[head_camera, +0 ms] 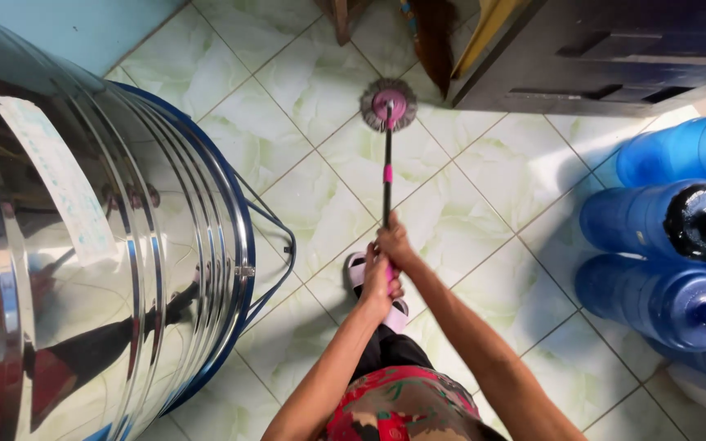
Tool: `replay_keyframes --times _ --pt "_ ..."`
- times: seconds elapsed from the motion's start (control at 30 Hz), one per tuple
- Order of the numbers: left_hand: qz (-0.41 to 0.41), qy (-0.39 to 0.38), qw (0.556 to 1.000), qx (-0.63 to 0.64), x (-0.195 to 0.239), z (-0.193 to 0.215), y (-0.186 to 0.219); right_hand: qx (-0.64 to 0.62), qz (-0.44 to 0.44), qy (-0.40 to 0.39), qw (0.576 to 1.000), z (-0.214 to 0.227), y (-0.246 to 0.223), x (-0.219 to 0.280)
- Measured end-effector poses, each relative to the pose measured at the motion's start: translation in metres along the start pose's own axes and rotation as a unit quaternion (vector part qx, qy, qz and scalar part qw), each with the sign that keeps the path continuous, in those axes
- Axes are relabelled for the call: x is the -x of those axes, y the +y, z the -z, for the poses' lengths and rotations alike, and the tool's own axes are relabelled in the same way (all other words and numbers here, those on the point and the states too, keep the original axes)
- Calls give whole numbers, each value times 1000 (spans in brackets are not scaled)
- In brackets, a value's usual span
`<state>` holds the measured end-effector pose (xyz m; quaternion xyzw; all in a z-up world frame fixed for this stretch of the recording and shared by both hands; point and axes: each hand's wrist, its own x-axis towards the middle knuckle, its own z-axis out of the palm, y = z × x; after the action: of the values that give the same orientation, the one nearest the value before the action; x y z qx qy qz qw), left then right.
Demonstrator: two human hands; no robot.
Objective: Mop the tiled floor around water filtration equipment.
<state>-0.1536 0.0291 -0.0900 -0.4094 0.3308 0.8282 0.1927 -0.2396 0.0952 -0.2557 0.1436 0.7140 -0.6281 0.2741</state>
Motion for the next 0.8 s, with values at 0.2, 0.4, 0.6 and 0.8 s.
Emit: replay_keyframes --times 0.2,0.4,0.6,0.8 --pt "115 -78 927 -348 -8 -38 26 103 48 -1 994 80 -9 13" --pt "239 -120 894 -359 33 -31 -8 -85 -82 -59 991 90 -32 137" --pt "211 -47 947 -238 -11 -27 -17 43 -68 -31 996 79 -58 91" --pt "103 -90 975 -177 -87 -45 58 198 38 -11 979 73 -28 -81"
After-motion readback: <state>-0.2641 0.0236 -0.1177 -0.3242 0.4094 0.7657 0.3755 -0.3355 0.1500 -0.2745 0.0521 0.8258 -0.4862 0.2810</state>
